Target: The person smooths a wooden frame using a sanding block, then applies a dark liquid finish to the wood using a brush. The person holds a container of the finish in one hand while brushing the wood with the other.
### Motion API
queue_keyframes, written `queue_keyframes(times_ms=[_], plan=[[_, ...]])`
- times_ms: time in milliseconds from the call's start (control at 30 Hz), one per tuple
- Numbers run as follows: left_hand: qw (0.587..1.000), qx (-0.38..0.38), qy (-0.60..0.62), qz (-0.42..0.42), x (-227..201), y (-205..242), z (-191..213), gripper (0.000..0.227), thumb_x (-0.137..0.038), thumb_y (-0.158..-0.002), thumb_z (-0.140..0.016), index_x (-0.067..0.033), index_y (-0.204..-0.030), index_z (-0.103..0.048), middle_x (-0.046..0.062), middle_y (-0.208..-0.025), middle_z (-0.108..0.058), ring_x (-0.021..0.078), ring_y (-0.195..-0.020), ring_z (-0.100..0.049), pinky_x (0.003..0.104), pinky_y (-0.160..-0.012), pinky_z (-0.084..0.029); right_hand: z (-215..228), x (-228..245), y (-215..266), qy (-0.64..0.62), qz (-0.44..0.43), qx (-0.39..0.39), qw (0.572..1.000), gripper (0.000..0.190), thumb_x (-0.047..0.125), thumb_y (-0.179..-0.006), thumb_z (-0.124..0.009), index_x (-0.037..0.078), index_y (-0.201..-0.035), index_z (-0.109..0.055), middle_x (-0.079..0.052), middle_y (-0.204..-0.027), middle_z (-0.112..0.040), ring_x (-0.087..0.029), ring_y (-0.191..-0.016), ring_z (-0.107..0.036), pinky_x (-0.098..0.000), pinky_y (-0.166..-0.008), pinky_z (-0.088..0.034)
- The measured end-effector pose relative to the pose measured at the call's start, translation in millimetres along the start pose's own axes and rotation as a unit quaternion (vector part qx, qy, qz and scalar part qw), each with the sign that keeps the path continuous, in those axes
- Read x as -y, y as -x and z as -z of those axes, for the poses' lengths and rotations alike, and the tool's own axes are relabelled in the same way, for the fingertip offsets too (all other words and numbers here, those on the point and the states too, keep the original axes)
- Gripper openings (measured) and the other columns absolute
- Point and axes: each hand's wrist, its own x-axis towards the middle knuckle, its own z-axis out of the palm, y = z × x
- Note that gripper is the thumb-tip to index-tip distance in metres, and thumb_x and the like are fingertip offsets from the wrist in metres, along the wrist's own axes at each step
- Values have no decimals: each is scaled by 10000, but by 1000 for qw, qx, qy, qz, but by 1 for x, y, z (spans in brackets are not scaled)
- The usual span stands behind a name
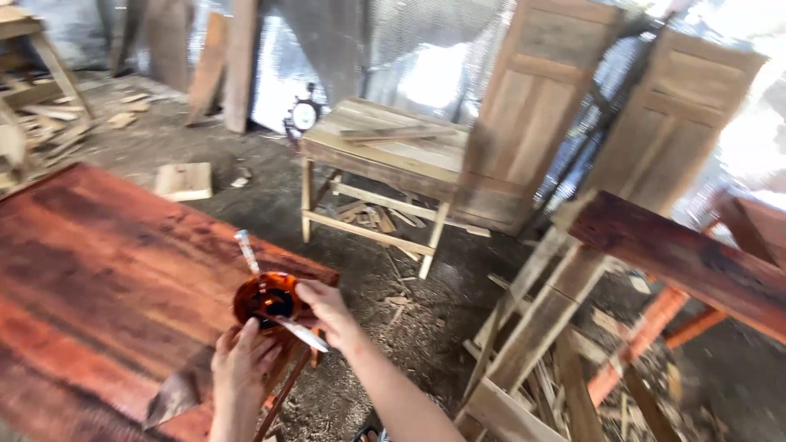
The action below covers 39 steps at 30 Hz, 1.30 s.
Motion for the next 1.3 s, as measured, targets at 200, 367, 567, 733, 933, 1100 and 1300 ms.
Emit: queue_keyframes(times_ms=[200, 367, 567, 733, 933, 1100, 1300], plan=[[997, 54, 31, -52, 29, -33, 15, 262, -110, -997, -675, -171, -1116, -449, 93, -1088, -643, 265, -890, -679, 458, -808, -617, 0, -11, 7, -136, 1, -18, 991, 288, 113, -954, -682, 47, -1233, -657, -133, -1075, -738, -298, -947, -734, -389, -833, -641], [996, 88, 15, -29, 36, 3, 1, 269, -182, -1003, -665, -290, -1153, -470, 43, -1171, -649, 300, -921, -657, 512, -858, -576, 12, -5, 49, -155, -10, -110, 982, 293, 195, -906, -747, 131, -1184, -679, -49, -1092, -721, -188, -987, -687, -343, -682, -647], [970, 233, 71, 6, 100, 33, -20, 239, -72, -996, -562, -254, -1032, -411, 89, -1271, -631, 468, -1021, -649, 691, -869, -534, 38, 34, 159, -110, 12, -242, 964, 318, 252, -884, -707, 163, -1185, -655, -59, -1204, -753, -245, -960, -716, -379, -880, -632], [966, 179, 7, 187, 93, 159, -66, 485, -21, -870, -585, -182, -1311, -460, 287, -1281, -627, 453, -1057, -593, 615, -1001, -471, 71, 49, 250, -124, 68, -374, 917, 499, 348, -773, -728, 158, -1232, -678, -123, -1247, -794, -323, -951, -747, -461, -928, -590], [929, 219, -30, 296, 107, 248, -91, 482, 114, -854, -632, -53, -1290, -512, 402, -1159, -678, 463, -984, -649, 571, -913, -540, 153, 8, 351, 192, 141, -477, 846, 665, 401, -801, -636, 128, -1395, -516, -107, -1382, -635, -239, -1126, -714, -401, -928, -648], [896, 301, -88, 314, 157, 278, -96, 437, 45, -846, -712, -83, -1220, -524, 253, -1186, -711, 369, -844, -671, 457, -791, -581, 158, -6, 424, 249, -16, -575, 780, 394, 328, -653, -835, 210, -1011, -718, -5, -835, -721, -165, -741, -715, -273, -652, -559], [861, 346, -120, 353, 190, 313, -96, 435, 71, -862, -716, -118, -1210, -534, 305, -1176, -750, 338, -802, -690, 389, -732, -598, 179, -43, 470, 476, 264, -524, 654, 237, 262, -681, -887, 189, -887, -796, -6, -743, -749, -59, -572, -762, -189, -539, -621]])
